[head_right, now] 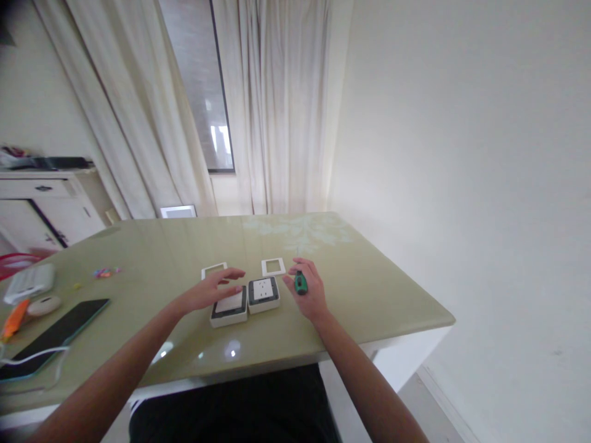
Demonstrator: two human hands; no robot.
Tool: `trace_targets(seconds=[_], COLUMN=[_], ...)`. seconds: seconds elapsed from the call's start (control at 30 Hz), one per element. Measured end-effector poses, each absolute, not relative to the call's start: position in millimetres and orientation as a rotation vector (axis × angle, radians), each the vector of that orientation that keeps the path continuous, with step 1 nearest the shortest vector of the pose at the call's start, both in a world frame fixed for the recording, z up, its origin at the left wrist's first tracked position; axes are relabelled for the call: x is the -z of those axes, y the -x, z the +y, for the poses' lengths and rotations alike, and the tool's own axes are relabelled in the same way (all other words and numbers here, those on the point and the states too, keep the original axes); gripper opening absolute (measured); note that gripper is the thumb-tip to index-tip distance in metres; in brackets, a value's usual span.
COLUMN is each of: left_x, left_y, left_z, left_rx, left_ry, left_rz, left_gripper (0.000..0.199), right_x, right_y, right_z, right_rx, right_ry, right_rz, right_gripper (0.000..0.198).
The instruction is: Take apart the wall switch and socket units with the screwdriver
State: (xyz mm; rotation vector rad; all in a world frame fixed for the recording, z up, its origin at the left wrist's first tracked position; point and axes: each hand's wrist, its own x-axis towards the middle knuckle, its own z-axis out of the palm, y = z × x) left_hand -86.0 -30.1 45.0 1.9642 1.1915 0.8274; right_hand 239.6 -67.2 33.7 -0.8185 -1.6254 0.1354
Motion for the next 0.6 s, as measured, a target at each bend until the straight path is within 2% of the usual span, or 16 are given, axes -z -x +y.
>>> trace_targets(seconds=[0.2,0.43,0.6], left_x=[-31,-45,-51], left_y=[122,109,86], left_z=[-74,-77,-79], left_rx=[-0.681,-0.574,-0.525], left_ry=[-2.052,-2.253,-2.424], left_rz=[1.205,1.18,1.169], left_gripper=[0.072,0.084,0.074], right_x=[-50,-81,-89], right_y=[-231,-162,-130], right_z=[-73,-65,-61], right_rx=[-0.123,-0.249,-0.341], right_ry=[0.672,0.646,0.679], right_rz=[-1.527,-1.489,-1.578], right_gripper=[0.038,0.022,0.024])
